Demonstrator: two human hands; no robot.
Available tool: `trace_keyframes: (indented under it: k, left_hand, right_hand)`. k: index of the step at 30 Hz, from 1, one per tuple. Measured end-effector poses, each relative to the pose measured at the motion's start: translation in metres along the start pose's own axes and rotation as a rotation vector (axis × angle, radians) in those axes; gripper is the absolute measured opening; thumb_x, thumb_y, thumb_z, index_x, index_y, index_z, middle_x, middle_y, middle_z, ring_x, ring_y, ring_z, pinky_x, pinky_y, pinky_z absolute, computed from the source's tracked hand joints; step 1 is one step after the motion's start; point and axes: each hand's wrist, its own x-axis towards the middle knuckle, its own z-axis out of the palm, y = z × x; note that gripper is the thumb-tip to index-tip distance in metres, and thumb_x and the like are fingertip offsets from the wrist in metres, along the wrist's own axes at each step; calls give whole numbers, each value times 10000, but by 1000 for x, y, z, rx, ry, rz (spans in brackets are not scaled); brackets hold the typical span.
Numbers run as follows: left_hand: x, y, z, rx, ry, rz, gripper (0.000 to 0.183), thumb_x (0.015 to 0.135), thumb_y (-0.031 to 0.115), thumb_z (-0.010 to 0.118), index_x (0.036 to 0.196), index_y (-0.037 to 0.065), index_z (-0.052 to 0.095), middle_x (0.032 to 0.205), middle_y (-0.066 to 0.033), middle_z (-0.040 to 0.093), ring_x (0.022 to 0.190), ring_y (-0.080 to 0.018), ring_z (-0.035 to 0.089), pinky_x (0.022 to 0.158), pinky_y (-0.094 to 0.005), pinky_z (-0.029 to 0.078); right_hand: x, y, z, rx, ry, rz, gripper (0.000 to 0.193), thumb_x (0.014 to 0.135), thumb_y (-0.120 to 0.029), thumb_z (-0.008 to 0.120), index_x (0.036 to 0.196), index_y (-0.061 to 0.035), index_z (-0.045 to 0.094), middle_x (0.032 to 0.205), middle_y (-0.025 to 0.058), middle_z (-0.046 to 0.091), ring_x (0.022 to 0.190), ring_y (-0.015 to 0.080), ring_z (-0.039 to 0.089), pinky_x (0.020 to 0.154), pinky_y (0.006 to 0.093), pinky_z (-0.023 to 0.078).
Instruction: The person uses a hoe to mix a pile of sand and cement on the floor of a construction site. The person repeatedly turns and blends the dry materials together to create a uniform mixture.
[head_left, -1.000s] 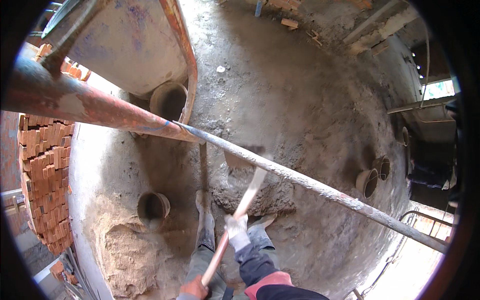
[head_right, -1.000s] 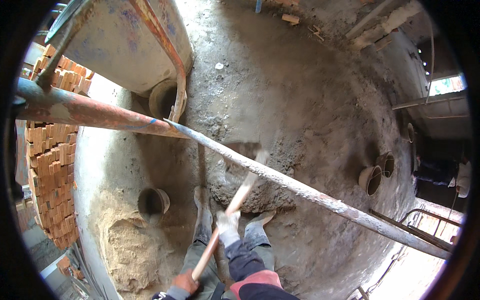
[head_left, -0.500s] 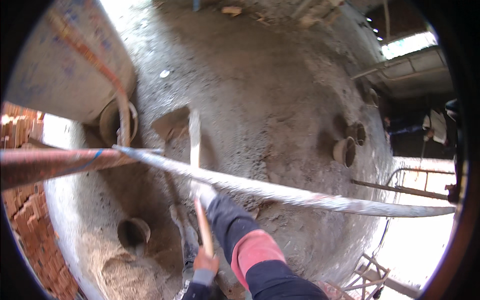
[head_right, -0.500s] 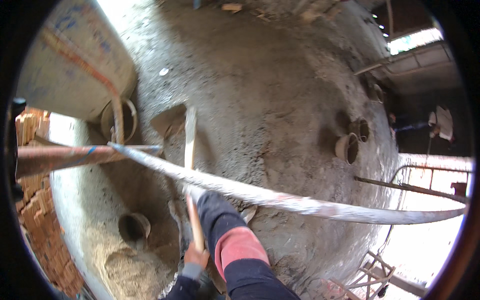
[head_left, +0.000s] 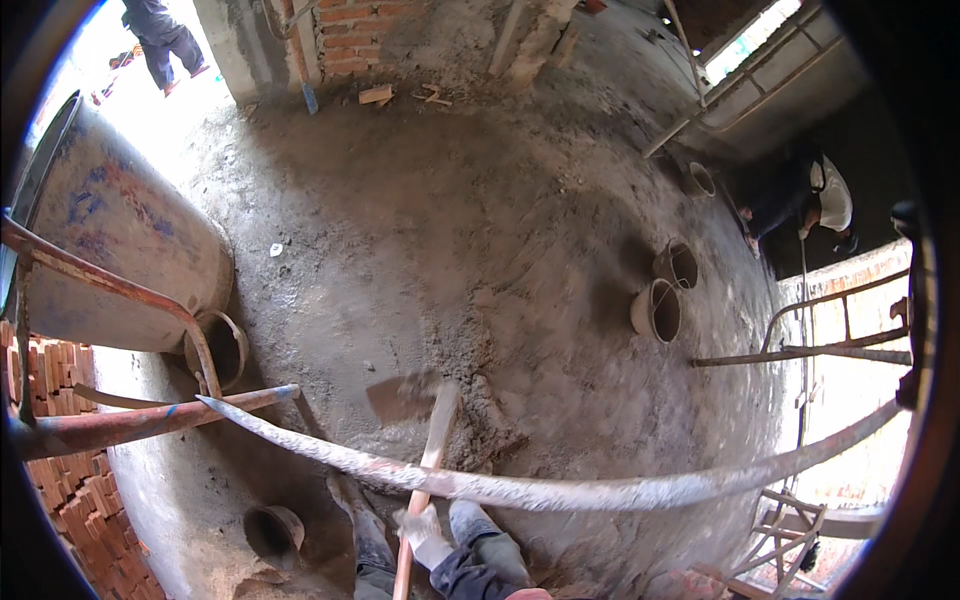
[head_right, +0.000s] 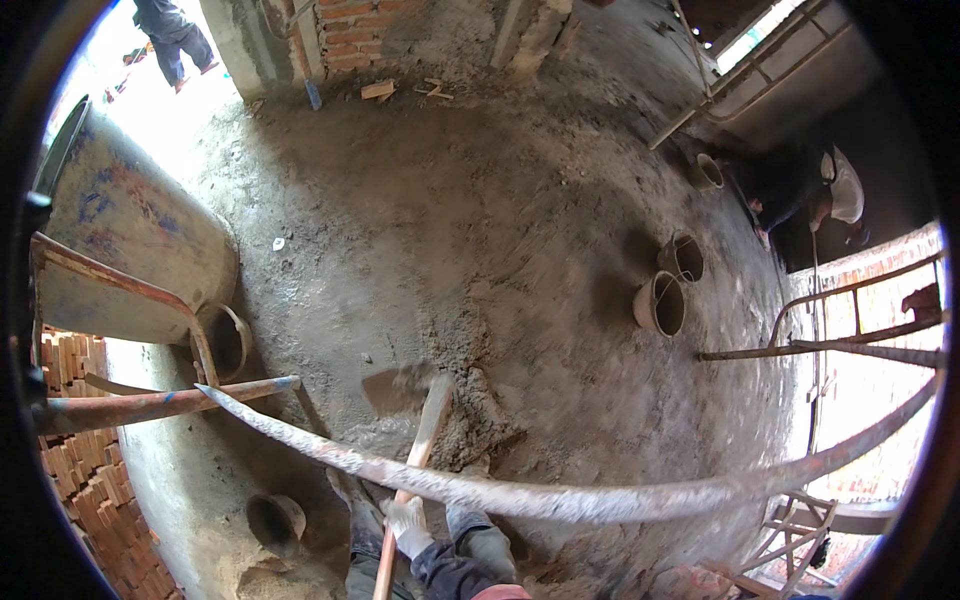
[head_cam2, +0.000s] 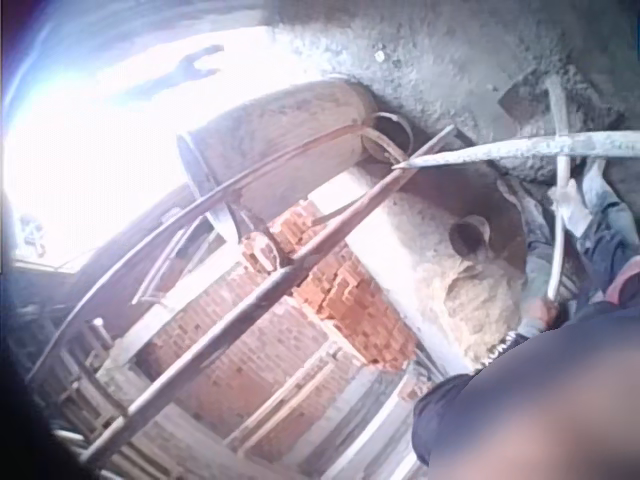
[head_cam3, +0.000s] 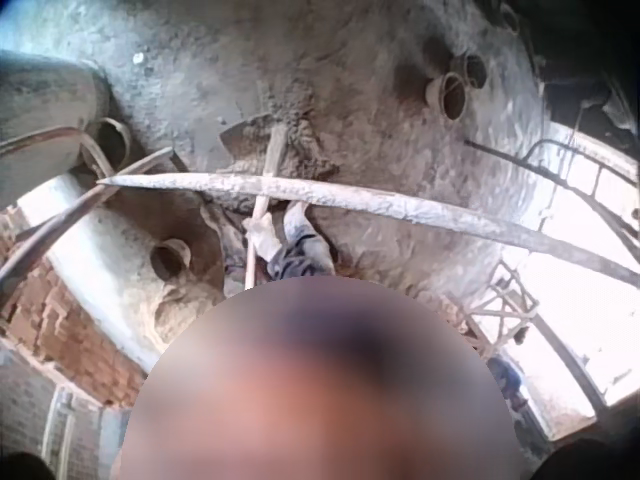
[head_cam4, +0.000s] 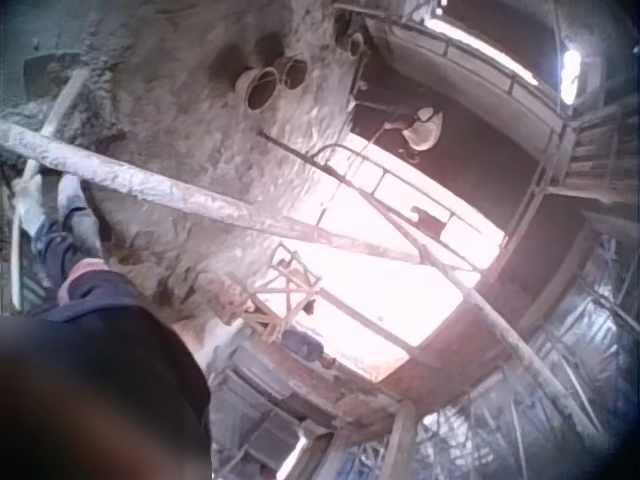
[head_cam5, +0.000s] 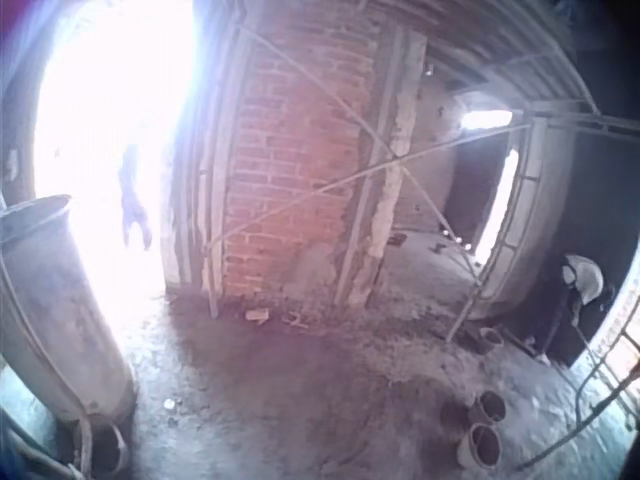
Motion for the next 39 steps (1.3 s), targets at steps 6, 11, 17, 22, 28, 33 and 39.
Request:
trace_keyframes:
  k: [6, 11, 17, 22, 28, 33, 39]
  left_hand:
    - [199, 105, -43, 72, 374, 521, 304, 729, 256, 672, 930, 101, 505, 744, -183, 630, 687, -402, 618, 631, -493, 488]
    - [392, 280, -110, -19, 508, 565, 167, 793, 139, 544, 938, 73, 493, 815, -207, 640, 793, -392, 625, 702, -491, 483]
    - [437, 354, -99, -39, 405, 459, 204, 801, 201, 558, 941, 58, 600, 934, -196, 661, 911, -348, 639, 792, -448, 502]
    - [352, 217, -14, 7, 139, 368, 225, 771, 190, 561, 960, 79, 510, 856, -210, 648, 821, -400, 627, 740, -499, 488]
    - [174, 87, 29, 80, -24, 86, 203, 764, 195, 557, 919, 66, 529, 865, -225, 653, 818, -396, 635, 740, -494, 489]
    - [45, 16, 23, 164, -183, -73, 310, 730, 271, 599, 963, 74, 547, 853, -221, 656, 815, -409, 633, 737, -489, 499]
    - [-22, -35, 4, 197, -136, 8, 235, 735, 288, 622, 871, 98, 642, 755, -217, 643, 690, -385, 638, 604, -475, 507]
  right_hand:
    - [124, -203, -30, 244, -95, -476, 408, 864, -251, 622, 1060, -21, 348, 709, 57, 519, 571, 150, 509, 479, 285, 434]
    - [256, -330, -35, 97, 73, -409, 276, 781, -113, 662, 898, -34, 425, 598, 81, 502, 450, 177, 515, 396, 318, 414]
    - [296, -334, -72, -23, 47, -397, 183, 798, -146, 633, 768, 3, 530, 555, 104, 522, 448, 224, 532, 404, 376, 419]
    - [283, -244, -79, -87, 215, -196, 359, 816, -136, 593, 1082, 4, 397, 604, 114, 510, 431, 196, 496, 394, 348, 406]
    - [207, -60, -84, -212, 218, -261, 265, 813, -202, 637, 893, -31, 451, 569, 67, 523, 399, 181, 493, 371, 347, 409]
    - [77, 62, -81, -235, -26, -131, 135, 795, -160, 618, 865, -68, 547, 622, 72, 547, 461, 200, 532, 421, 343, 439]
    - [-12, 102, -48, -39, 149, 189, 192, 756, -166, 647, 664, -97, 494, 549, 55, 509, 422, 212, 517, 405, 351, 436]
